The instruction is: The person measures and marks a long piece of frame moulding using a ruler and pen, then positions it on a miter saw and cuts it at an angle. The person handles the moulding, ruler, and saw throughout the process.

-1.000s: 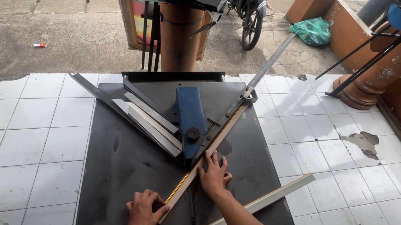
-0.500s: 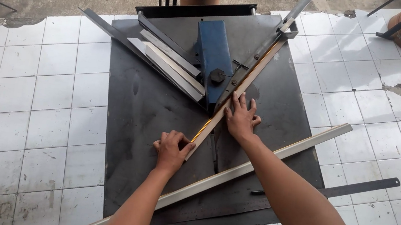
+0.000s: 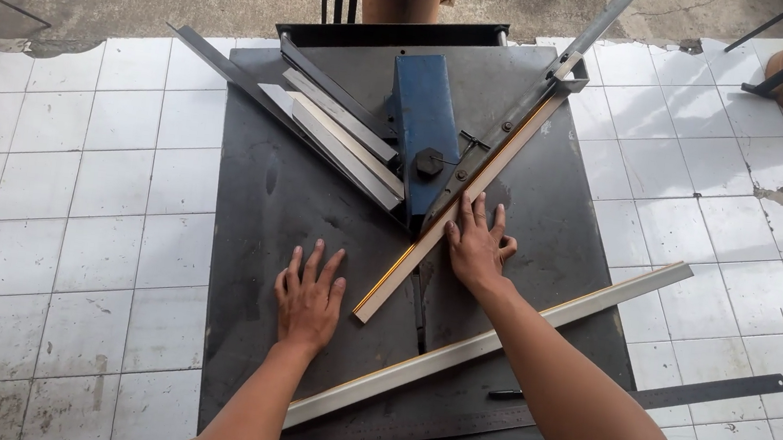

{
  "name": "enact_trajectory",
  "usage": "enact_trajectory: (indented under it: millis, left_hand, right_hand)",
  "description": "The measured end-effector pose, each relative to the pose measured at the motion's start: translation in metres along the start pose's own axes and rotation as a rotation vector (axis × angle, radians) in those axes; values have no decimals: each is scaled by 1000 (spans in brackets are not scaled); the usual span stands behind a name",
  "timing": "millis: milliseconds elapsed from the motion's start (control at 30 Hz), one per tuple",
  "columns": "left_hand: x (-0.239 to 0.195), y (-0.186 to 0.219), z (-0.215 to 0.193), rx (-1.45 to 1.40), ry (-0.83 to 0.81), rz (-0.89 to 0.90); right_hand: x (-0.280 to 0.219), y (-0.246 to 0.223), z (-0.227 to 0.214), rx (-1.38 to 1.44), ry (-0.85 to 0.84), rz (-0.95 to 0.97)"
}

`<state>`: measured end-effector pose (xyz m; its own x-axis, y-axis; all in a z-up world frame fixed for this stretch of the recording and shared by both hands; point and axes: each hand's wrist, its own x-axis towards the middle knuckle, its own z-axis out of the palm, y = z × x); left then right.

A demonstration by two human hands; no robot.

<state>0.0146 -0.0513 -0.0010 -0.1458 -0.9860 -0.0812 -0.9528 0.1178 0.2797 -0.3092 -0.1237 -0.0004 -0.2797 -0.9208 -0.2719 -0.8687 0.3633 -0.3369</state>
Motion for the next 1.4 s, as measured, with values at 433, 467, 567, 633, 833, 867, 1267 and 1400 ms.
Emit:
enact_trajectory:
  millis: [433,467,567,633,833,867,1267,1400]
  left_hand:
    - [11,187,-37,-484,345,579]
    - [26,203,-26,-487,350,589]
    - [77,250,12,-376,201,628]
    - [123,282,45,-237,160,555]
    - [244,374,90,-35,380,414]
    - [260,383,98,-37,391,413]
    - [290,407,114,120,520,217]
    - [285,408,108,95,507,215]
  right_hand:
    - [56,44,-126,295,220,73]
    - [65,50,-138,295,232,75]
    - [91,65,-179,218,310,37]
    - [108,72,-209,122,236,50]
    - [187,106,-234,-107,234,-29]
    - [201,107,-240,-110,243,-35]
    - [364,77,-243,-490,97,-387]
    - [390,68,-228,-675,-10,-344]
